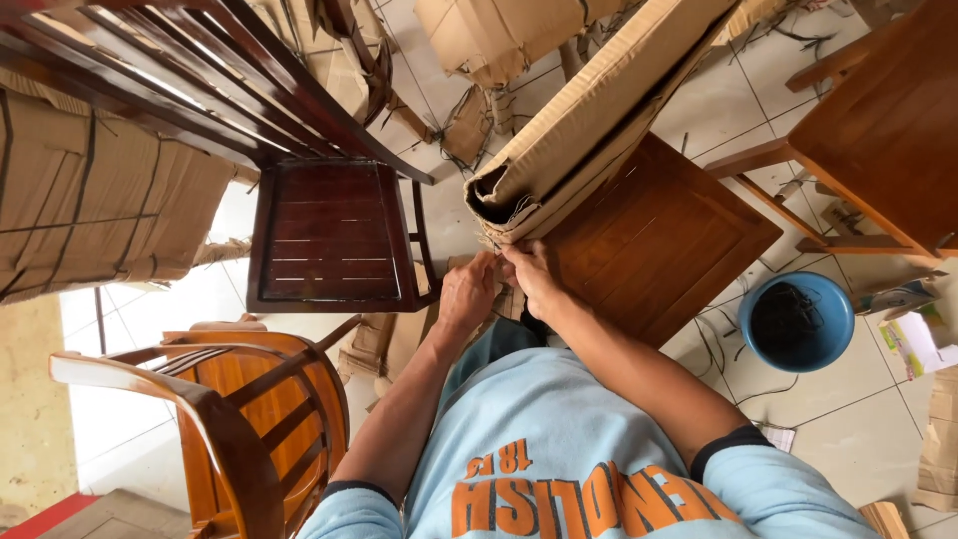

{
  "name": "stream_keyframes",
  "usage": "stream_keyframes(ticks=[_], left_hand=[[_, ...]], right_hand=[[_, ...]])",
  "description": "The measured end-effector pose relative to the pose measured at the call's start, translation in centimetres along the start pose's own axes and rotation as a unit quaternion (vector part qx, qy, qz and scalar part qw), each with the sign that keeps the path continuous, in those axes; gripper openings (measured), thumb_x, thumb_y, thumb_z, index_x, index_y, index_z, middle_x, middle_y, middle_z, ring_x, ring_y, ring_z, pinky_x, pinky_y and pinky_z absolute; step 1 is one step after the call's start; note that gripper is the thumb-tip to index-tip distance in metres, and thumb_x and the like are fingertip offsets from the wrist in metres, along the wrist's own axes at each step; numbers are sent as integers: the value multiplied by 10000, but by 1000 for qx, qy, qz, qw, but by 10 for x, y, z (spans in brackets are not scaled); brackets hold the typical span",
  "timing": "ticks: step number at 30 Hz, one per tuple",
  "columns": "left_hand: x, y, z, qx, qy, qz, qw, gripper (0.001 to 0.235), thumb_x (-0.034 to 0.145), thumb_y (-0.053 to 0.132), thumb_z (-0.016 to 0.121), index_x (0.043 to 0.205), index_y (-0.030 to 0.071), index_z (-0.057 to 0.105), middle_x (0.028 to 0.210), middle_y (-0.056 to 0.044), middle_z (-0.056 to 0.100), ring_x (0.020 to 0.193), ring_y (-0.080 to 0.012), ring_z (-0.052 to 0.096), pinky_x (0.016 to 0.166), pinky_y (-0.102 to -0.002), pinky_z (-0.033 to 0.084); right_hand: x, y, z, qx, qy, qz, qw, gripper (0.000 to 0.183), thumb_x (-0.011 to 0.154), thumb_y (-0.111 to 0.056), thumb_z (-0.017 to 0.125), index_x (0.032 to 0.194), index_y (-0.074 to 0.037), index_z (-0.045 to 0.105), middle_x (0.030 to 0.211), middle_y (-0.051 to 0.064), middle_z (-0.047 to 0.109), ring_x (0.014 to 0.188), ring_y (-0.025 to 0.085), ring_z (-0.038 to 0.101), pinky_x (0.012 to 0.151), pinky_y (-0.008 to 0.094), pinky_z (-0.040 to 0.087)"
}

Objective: The person sits on the floor and wraps a wooden chair with corrugated cardboard, securing it with black plastic ties. They adjust the chair position, fold the cardboard around the seat, and tie it in place.

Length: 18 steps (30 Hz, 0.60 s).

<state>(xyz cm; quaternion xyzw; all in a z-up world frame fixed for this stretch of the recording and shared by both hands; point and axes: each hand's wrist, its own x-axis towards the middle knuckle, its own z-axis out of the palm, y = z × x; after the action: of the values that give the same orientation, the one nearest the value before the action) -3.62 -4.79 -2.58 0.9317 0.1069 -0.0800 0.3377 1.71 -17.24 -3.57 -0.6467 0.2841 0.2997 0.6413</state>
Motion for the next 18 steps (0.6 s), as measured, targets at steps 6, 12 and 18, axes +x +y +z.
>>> stream_keyframes(ticks=[6, 12, 18], left_hand=[[-5, 8, -15, -35, 2, -7, 999, 118, 996, 248, 509, 967, 187, 607, 738, -151, 719, 761, -414, 717, 679, -533, 553], [-2, 21, -41, -126, -62, -36, 989, 172, 990, 225, 538, 933, 181, 694, 757, -53, 759, 790, -335, 734, 725, -451, 560], [-2, 27, -39, -185, -78, -91, 975, 186, 924, 306, 596, 841, 237, 748, 762, 29, 764, 820, -237, 741, 777, -388, 564]], right_hand=[[-34, -18, 6, -8, -8, -25, 1000, 316, 945, -391, 675, 1027, -93, 745, 898, 33, 685, 755, 114, 637, 571, 214, 529], [-13, 0, -16, -187, -13, -188, 964, 254, 1016, -302, 564, 906, -161, 744, 620, 58, 698, 575, 173, 658, 515, 292, 517], [-13, 4, -25, -314, -13, -261, 913, 263, 1032, -280, 529, 882, -114, 667, 826, 72, 782, 757, 284, 753, 671, 406, 573]])
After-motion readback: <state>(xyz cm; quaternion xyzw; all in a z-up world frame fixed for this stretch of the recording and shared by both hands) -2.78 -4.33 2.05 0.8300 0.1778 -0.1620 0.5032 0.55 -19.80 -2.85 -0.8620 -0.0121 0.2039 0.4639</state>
